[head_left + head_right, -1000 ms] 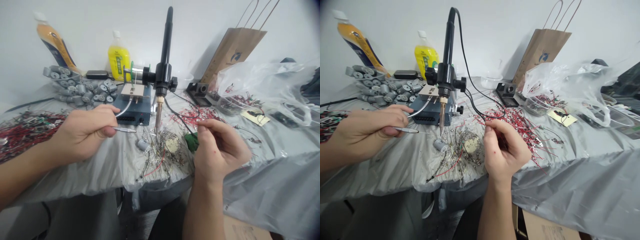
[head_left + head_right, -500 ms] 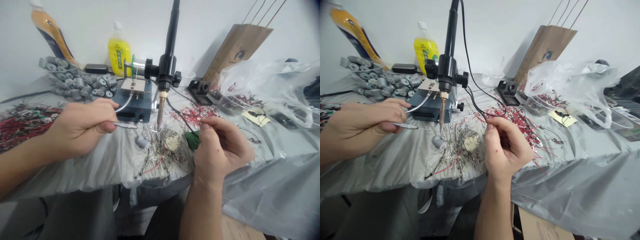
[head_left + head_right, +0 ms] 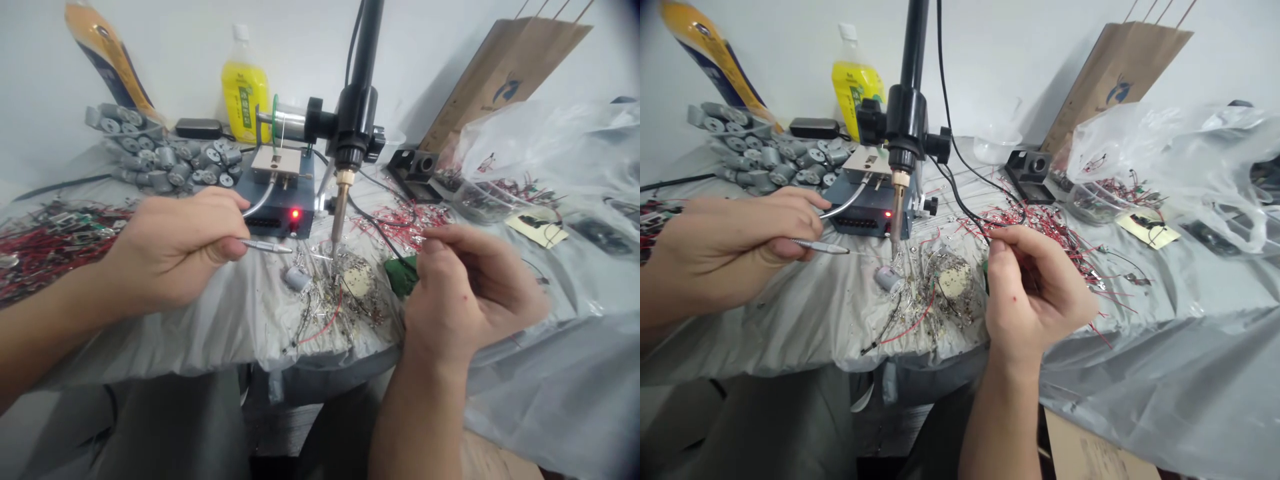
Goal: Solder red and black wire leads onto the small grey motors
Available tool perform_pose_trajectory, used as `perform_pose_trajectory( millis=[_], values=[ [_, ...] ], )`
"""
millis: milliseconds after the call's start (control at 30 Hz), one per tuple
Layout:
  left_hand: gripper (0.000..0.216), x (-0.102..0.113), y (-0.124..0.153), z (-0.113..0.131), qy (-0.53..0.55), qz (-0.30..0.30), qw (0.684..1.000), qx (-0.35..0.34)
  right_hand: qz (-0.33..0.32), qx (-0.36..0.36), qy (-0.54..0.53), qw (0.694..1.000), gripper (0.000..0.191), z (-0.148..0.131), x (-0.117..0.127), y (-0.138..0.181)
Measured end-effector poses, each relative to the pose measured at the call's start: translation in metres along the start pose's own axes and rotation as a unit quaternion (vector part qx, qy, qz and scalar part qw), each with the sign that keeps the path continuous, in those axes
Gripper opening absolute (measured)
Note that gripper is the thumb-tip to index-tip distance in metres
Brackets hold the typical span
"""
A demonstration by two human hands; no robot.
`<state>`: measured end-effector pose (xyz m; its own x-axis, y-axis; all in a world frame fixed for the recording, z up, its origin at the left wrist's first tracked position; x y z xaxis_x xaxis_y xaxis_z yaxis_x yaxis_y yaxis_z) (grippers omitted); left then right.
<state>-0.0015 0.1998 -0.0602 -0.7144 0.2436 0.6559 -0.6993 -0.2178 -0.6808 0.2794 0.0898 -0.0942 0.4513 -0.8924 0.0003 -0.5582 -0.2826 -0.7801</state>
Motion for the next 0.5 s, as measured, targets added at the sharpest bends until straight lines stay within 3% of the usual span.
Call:
perform_pose_trajectory(
  millis=[267, 500],
  values=[
    [0.026, -0.0008, 0.0006, 0.0007, -0.005, 0.002, 1.0, 0.008, 0.02, 0.036, -0.048, 0.998, 0.021, 0.0081, -0.0045, -0.0027],
    [0.022, -0.0027, 0.0001, -0.0018, 0.004, 0.001, 1.0, -0.001, 0.009, 0.022, -0.031, 0.999, 0.016, 0.0063, -0.0037, -0.0015]
  ],
)
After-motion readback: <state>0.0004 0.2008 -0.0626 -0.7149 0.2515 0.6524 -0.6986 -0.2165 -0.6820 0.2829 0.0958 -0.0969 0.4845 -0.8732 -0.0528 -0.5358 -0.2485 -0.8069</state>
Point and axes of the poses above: each hand's wrist, its own y-axis away from the middle knuckle, its own x-axis out of the back of the hand, z = x × y, the point moved 3 cm from there along -y, towards the middle knuckle, and after that the axes turned 10 degrees about y, right-handed, at the moved point
